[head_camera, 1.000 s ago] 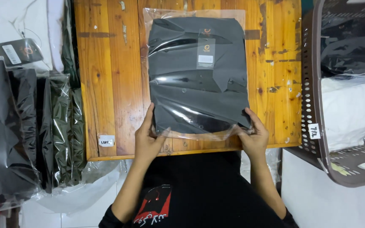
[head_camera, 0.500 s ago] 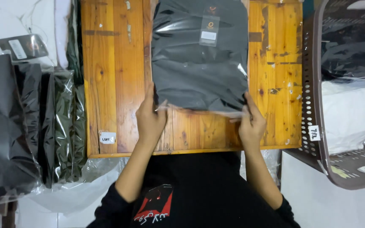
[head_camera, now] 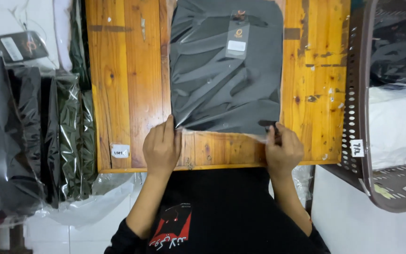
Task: Packaging folded shirts into plastic bags and sealing them at a packing station.
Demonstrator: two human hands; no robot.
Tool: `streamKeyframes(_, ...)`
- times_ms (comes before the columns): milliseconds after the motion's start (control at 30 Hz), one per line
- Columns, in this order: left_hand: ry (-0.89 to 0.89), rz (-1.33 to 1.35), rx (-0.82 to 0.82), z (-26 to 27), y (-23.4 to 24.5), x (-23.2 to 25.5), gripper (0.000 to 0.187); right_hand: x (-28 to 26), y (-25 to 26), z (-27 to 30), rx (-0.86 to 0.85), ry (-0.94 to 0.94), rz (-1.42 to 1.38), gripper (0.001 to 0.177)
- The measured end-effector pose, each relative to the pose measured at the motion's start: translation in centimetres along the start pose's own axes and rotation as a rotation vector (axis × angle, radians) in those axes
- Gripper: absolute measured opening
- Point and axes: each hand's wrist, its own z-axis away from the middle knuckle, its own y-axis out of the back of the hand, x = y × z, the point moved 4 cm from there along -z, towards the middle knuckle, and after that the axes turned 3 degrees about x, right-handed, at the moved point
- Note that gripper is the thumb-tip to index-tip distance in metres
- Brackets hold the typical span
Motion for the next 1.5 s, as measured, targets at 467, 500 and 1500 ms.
streamKeyframes(467,-0.098,-0.167,0.109,-2.9,-0.7,0.0,0.025,0.3,-1.5,-1.4,-0.094,0.144,0.13,0.012)
streamKeyframes(500,-0.1,-0.163,0.109,-2.4,-0.8,-0.1,0.025,0.3,-1.7,-1.0,-0.093,0.142,0.134,0.012)
streamKeyframes(1500,0.09,0.401,-0.064,-6.5,-1.5,0.9,0.068,-0.3,-1.1,-8.9,-0.305,0.045,-0.293,0.061)
